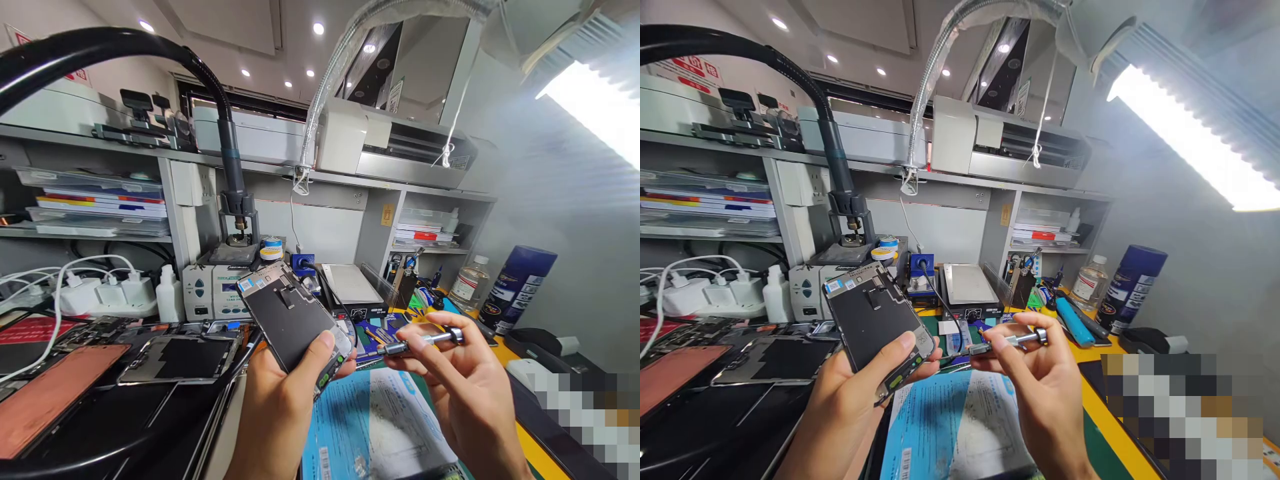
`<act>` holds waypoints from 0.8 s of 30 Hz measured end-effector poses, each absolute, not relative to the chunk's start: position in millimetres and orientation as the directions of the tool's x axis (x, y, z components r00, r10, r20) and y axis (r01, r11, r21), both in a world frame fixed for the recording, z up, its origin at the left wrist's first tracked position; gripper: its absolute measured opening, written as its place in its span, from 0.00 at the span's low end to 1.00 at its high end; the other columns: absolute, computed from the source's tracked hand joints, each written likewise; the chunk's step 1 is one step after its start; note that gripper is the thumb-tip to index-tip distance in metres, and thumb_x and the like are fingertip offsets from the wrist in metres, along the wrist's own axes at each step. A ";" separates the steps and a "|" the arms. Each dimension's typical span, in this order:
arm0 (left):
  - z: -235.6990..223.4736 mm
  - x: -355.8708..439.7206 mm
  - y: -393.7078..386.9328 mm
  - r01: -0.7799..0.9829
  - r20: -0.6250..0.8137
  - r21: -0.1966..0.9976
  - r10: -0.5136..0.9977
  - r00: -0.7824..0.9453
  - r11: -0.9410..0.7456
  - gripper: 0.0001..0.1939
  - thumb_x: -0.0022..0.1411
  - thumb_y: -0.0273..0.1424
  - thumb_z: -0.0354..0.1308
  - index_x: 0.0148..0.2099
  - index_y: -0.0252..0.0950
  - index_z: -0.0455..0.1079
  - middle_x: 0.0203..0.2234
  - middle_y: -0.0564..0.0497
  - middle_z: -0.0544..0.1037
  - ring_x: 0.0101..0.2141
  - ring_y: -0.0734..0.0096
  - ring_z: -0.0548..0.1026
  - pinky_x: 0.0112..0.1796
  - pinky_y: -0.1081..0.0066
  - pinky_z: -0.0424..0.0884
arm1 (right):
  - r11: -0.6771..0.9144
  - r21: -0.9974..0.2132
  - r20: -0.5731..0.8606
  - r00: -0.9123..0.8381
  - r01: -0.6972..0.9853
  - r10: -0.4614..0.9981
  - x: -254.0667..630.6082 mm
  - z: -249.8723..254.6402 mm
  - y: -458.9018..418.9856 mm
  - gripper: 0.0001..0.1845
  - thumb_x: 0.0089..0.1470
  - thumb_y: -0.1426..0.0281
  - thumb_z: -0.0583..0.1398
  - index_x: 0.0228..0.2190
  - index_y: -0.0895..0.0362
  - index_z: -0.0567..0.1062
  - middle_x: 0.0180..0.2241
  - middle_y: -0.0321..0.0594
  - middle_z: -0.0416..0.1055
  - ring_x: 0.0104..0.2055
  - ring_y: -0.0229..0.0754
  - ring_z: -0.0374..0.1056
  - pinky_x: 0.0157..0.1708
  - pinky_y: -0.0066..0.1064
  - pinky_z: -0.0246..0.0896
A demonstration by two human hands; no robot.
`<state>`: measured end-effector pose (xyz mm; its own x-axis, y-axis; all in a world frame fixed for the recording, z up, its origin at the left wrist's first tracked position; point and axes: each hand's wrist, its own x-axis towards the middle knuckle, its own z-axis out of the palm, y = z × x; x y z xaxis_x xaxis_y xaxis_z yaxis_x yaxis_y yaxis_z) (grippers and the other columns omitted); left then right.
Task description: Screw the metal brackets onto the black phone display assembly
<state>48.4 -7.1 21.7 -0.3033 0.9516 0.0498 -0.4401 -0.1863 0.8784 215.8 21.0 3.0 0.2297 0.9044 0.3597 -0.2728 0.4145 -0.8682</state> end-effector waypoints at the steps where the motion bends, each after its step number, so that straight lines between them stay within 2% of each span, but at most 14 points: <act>1: 22.0 48.4 -7.5 -0.438 0.053 0.879 0.951 -0.304 -0.189 0.13 0.53 0.33 0.67 0.39 0.29 0.78 0.31 0.43 0.84 0.32 0.52 0.82 0.34 0.58 0.82 | 0.414 -0.868 0.359 0.229 -0.272 0.904 216.2 2.6 20.7 0.27 0.42 0.67 0.75 0.41 0.53 0.70 0.31 0.41 0.81 0.28 0.48 0.79 0.29 0.37 0.80; 9: 19.1 47.6 -7.2 -0.446 0.058 0.875 0.955 -0.290 -0.188 0.12 0.54 0.33 0.66 0.39 0.29 0.77 0.30 0.43 0.84 0.33 0.52 0.82 0.34 0.59 0.82 | 0.427 -0.862 0.382 0.205 -0.272 0.901 220.3 -0.6 23.0 0.26 0.44 0.67 0.75 0.42 0.53 0.69 0.31 0.40 0.81 0.27 0.45 0.78 0.30 0.36 0.79; 15: 21.7 47.8 -8.2 -0.410 0.058 0.890 0.940 -0.335 -0.201 0.16 0.54 0.33 0.67 0.43 0.30 0.76 0.33 0.44 0.84 0.33 0.52 0.82 0.32 0.59 0.82 | 0.420 -0.865 0.357 0.250 -0.275 0.900 210.9 6.7 15.5 0.24 0.47 0.66 0.73 0.42 0.53 0.69 0.31 0.38 0.80 0.28 0.44 0.78 0.30 0.34 0.79; 20: 20.6 47.3 -8.7 -0.423 0.050 0.888 0.951 -0.304 -0.182 0.12 0.54 0.33 0.66 0.38 0.29 0.77 0.28 0.44 0.84 0.33 0.51 0.83 0.34 0.58 0.83 | 0.429 -0.866 0.367 0.255 -0.256 0.894 211.4 5.2 15.8 0.24 0.46 0.66 0.74 0.41 0.53 0.70 0.31 0.39 0.80 0.28 0.46 0.78 0.30 0.36 0.79; 24: 19.2 47.6 -9.1 -0.453 0.035 0.873 0.951 -0.307 -0.178 0.12 0.54 0.32 0.67 0.38 0.29 0.77 0.32 0.42 0.85 0.32 0.52 0.83 0.36 0.57 0.83 | 0.443 -0.859 0.391 0.227 -0.256 0.892 216.7 0.3 20.3 0.25 0.45 0.66 0.74 0.41 0.53 0.70 0.31 0.39 0.81 0.28 0.46 0.78 0.31 0.37 0.80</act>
